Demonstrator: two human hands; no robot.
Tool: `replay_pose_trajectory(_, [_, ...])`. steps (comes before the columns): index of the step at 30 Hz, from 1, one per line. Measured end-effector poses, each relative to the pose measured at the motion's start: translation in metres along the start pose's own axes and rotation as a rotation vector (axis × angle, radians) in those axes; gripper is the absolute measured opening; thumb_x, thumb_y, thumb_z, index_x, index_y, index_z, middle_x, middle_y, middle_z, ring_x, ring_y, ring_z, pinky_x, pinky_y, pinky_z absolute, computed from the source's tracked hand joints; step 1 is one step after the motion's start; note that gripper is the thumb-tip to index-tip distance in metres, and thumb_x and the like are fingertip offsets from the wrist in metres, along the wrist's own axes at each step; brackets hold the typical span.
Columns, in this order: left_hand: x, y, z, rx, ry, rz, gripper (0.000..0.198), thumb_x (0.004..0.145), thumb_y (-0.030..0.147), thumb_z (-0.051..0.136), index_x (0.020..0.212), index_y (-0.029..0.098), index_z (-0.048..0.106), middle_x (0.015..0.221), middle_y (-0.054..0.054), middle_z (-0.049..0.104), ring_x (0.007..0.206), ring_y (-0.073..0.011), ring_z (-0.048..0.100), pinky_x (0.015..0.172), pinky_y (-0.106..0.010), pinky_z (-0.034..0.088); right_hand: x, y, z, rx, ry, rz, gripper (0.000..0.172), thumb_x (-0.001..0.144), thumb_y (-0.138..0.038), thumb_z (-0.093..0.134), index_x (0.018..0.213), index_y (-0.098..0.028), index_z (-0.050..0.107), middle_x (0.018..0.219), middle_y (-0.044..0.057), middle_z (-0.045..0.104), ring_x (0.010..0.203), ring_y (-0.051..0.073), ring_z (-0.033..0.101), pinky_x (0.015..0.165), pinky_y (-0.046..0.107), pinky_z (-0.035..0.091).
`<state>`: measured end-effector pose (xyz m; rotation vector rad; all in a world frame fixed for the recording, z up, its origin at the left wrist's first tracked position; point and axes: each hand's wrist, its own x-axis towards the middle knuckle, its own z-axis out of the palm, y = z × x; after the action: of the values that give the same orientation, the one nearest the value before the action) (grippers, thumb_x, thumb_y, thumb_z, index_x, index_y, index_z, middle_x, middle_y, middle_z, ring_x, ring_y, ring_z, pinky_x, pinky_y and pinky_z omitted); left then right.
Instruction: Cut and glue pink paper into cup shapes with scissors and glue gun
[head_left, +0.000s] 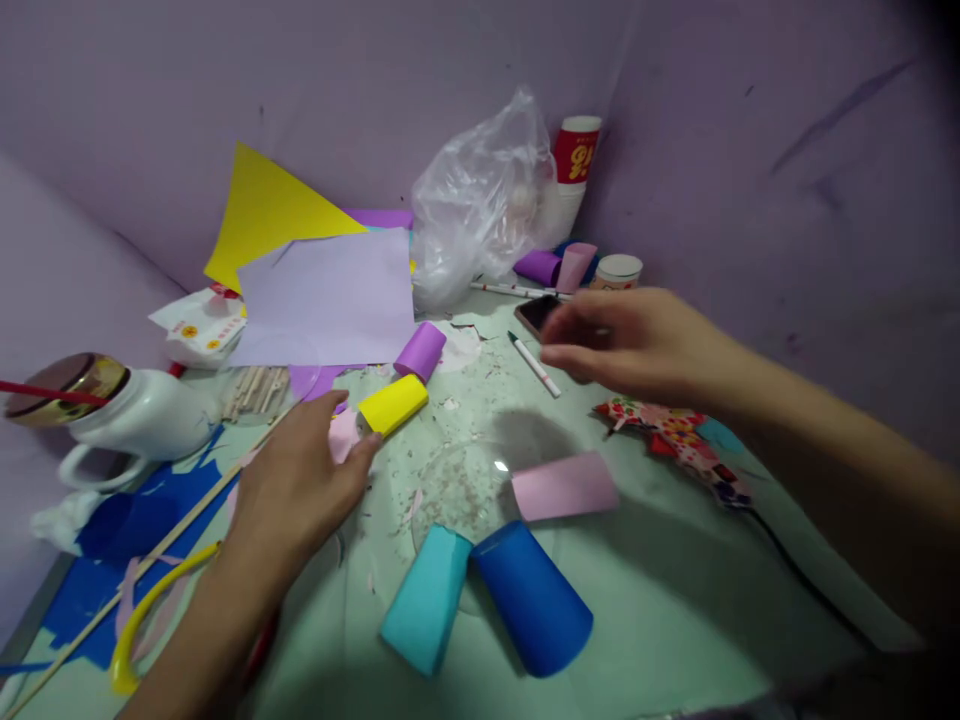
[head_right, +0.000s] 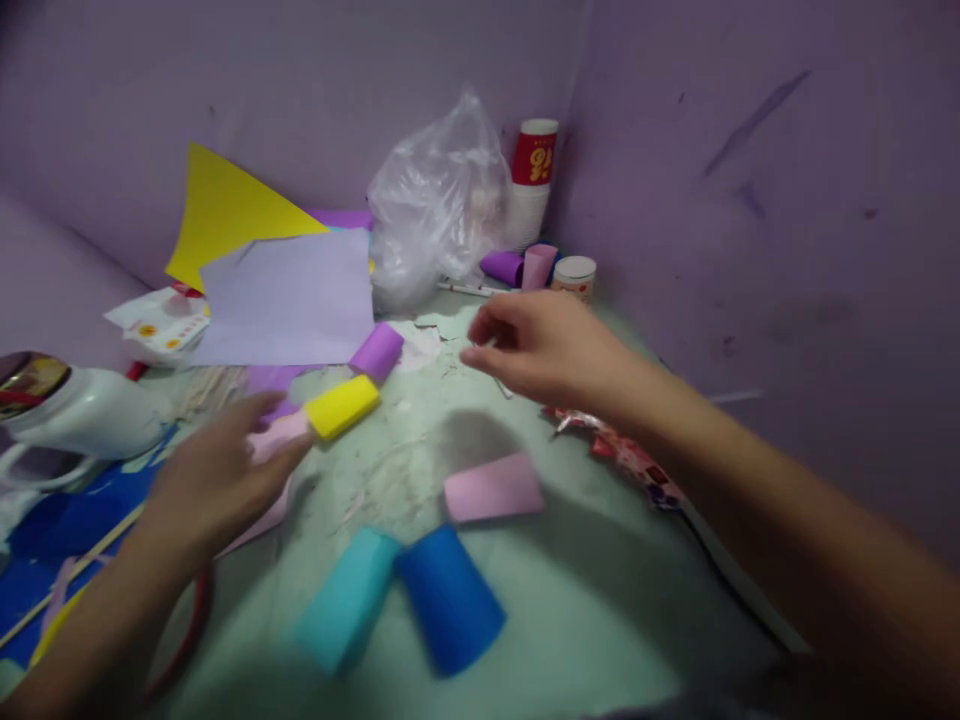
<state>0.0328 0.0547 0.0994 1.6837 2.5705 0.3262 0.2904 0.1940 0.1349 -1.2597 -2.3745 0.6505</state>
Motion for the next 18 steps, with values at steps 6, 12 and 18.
replay_pose_trajectory(6, [0.019,0.001,0.014,-0.059,-0.116,-0.228,0.060,0.081,0.053,0.050,0.127,0.015,0.049,0.114,-0.019,0.066,0.099,-0.0393,0.065,0.078,-0.052,0.051,0.113,-0.015,0.064,0.107,-0.197,0.060,0.047,0.078,-0.033,0.069,0.117,-0.009,0.059,0.114,0.014,0.066,0.093,0.021,0.065,0.074,0.028,0.051])
replay_pose_trajectory(12, [0.028,0.010,0.031,0.046,-0.082,0.128,0.067,0.078,0.041,0.060,0.134,0.009,0.043,0.135,-0.022,0.050,0.126,-0.0366,0.046,0.101,-0.050,0.039,0.139,-0.024,0.103,0.113,-0.351,-0.023,0.052,0.069,-0.050,0.074,0.104,-0.013,0.065,0.103,0.011,0.069,0.094,0.025,0.064,0.077,0.030,0.050])
replay_pose_trajectory(18, [0.063,0.021,0.036,0.062,-0.244,0.190,0.044,0.073,0.038,0.061,0.113,0.021,0.061,0.100,-0.012,0.072,0.095,-0.0340,0.066,0.077,-0.042,0.050,0.147,-0.033,0.111,0.101,-0.428,0.075,0.046,0.068,-0.048,0.075,0.094,-0.011,0.066,0.089,0.013,0.068,0.083,0.027,0.066,0.065,0.035,0.052])
